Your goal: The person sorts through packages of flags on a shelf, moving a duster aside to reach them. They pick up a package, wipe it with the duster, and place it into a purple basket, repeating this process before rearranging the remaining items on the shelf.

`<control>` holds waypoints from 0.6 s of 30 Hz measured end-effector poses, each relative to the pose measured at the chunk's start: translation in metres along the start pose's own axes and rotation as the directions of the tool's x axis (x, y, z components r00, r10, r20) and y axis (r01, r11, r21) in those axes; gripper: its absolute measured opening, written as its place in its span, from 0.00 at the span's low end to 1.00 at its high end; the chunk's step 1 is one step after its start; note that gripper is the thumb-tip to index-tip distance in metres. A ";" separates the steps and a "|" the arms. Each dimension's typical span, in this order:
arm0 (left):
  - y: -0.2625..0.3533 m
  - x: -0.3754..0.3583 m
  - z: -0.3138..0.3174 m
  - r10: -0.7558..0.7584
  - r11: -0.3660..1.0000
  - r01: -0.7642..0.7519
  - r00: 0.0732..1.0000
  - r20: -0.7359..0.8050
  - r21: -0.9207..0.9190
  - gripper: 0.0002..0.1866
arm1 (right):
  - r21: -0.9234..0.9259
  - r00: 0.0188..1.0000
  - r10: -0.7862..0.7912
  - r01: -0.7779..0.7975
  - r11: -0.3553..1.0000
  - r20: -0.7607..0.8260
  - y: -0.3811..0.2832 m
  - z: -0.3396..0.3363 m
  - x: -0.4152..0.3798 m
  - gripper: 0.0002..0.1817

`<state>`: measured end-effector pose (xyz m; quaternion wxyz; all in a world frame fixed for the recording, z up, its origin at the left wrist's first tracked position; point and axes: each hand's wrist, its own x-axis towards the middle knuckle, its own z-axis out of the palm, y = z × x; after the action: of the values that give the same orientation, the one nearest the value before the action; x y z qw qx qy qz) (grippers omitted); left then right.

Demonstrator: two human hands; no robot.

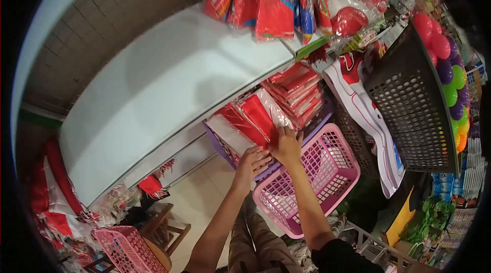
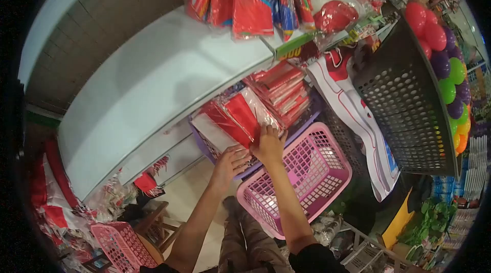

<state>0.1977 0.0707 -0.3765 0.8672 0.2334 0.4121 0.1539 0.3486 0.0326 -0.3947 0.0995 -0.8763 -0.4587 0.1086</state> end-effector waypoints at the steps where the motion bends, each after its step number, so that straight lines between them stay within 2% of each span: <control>1: -0.002 0.003 0.000 0.003 1.000 -0.003 1.000 -0.004 -0.005 0.20 | 0.006 1.000 -0.001 0.001 1.000 0.011 0.002 0.007 0.002 0.23; 5: -0.009 0.014 -0.004 0.046 0.999 -0.046 0.997 0.062 -0.002 0.21 | 0.084 1.000 -0.024 0.023 0.996 0.010 0.015 0.029 0.005 0.17; 7: -0.008 0.016 -0.002 0.088 0.996 -0.089 0.996 0.033 0.027 0.21 | 0.084 0.999 -0.006 0.004 0.996 0.032 0.014 0.030 0.004 0.15; 8: -0.008 0.017 -0.001 0.112 0.993 -0.113 0.994 0.019 0.043 0.21 | 0.163 1.000 -0.014 0.017 0.986 -0.022 0.012 0.028 0.002 0.14; 10: -0.014 0.025 0.000 0.194 0.981 -0.193 0.976 -0.099 0.019 0.22 | 0.317 0.991 -0.015 0.057 0.947 -0.134 0.002 0.016 -0.003 0.12; 11: -0.016 0.028 0.000 0.233 0.972 -0.235 0.960 -0.158 0.009 0.23 | 0.337 0.992 -0.048 0.086 0.938 -0.119 -0.005 0.005 -0.009 0.12; 13: 0.001 0.017 0.012 0.201 0.958 -0.219 0.973 -0.115 -0.185 0.24 | 0.376 0.989 -0.114 0.139 0.916 -0.090 -0.025 -0.028 -0.029 0.11; 14: 0.009 0.010 0.017 0.188 0.938 -0.206 0.978 -0.090 -0.280 0.24 | 0.397 0.985 -0.171 0.165 0.903 -0.021 -0.027 -0.033 -0.039 0.11; 16: 0.001 0.014 0.002 0.211 0.927 -0.216 0.976 -0.052 -0.307 0.23 | 0.443 0.951 -0.291 0.218 0.870 0.103 -0.031 -0.044 -0.058 0.11; 17: 0.001 0.012 -0.001 0.228 0.920 -0.226 0.973 -0.030 -0.319 0.22 | 0.469 0.946 -0.323 0.269 0.841 0.037 -0.033 -0.050 -0.064 0.11; 18: 0.006 -0.001 0.005 0.190 0.914 -0.222 0.974 -0.124 -0.340 0.20 | 0.492 0.935 -0.353 0.322 0.809 -0.032 -0.035 -0.056 -0.070 0.12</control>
<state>0.2006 0.0742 -0.3695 0.8548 0.1101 0.3888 0.3256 0.2981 -0.0097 -0.3242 0.3215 -0.7229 -0.5674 0.2284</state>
